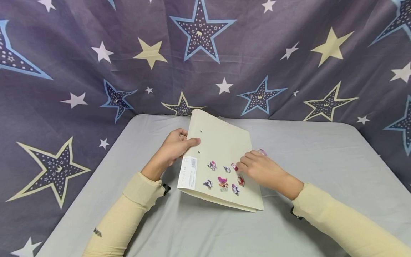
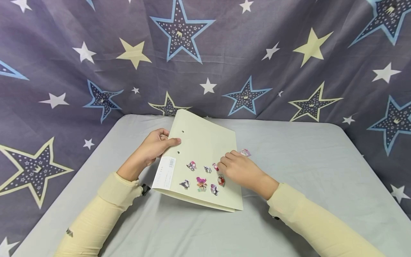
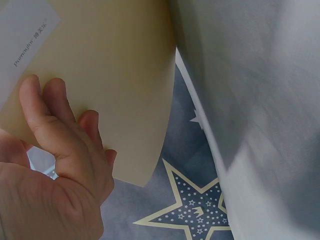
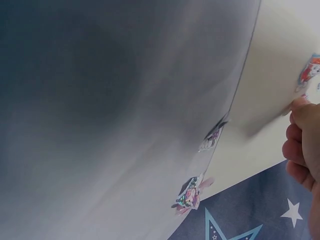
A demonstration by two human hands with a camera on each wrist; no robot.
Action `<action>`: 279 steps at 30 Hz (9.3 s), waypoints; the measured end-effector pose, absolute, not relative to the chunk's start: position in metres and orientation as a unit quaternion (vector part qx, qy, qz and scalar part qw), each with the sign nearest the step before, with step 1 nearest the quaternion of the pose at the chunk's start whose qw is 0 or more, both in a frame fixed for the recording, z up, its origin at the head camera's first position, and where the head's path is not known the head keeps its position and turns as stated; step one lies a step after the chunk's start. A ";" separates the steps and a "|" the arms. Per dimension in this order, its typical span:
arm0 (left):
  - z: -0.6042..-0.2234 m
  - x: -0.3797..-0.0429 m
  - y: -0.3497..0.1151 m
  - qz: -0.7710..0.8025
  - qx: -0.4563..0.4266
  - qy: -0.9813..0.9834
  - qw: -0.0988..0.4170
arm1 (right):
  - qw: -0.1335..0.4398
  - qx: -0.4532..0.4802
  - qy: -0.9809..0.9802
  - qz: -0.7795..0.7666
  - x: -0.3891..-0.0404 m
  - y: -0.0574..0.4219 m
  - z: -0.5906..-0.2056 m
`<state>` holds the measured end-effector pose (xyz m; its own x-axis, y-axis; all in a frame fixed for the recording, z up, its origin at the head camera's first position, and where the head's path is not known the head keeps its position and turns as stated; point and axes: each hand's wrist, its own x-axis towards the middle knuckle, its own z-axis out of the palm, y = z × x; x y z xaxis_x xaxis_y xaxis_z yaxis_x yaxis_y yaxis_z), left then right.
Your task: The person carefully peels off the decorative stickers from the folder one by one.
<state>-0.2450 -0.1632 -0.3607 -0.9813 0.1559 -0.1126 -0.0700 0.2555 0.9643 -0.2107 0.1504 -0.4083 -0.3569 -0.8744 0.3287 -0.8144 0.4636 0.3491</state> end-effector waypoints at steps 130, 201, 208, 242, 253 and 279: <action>-0.361 -0.245 -0.165 0.600 0.027 0.794 0.094 | 0.134 0.403 -0.905 -0.029 -0.229 0.217 -0.404; -0.365 -0.247 -0.165 0.606 0.032 0.790 0.085 | 0.022 0.376 -0.908 0.182 -0.183 0.140 -0.390; -0.364 -0.246 -0.165 0.605 0.033 0.791 0.085 | 0.015 0.364 -0.913 0.182 -0.183 0.138 -0.391; -0.363 -0.245 -0.165 0.602 0.033 0.793 0.085 | -0.245 0.230 -0.870 0.360 -0.204 0.147 -0.378; -0.364 -0.246 -0.165 0.607 0.027 0.789 0.087 | -0.267 0.227 -0.867 0.353 -0.211 0.158 -0.368; -0.366 -0.246 -0.167 0.598 0.019 0.796 0.089 | 0.075 0.306 -0.946 0.081 -0.237 0.200 -0.385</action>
<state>-0.2463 -0.1670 -0.3660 -0.9833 0.1373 -0.1197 -0.0768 0.2831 0.9560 -0.2372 0.1995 -0.3850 -0.8020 -0.5660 0.1907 -0.5901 0.8002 -0.1071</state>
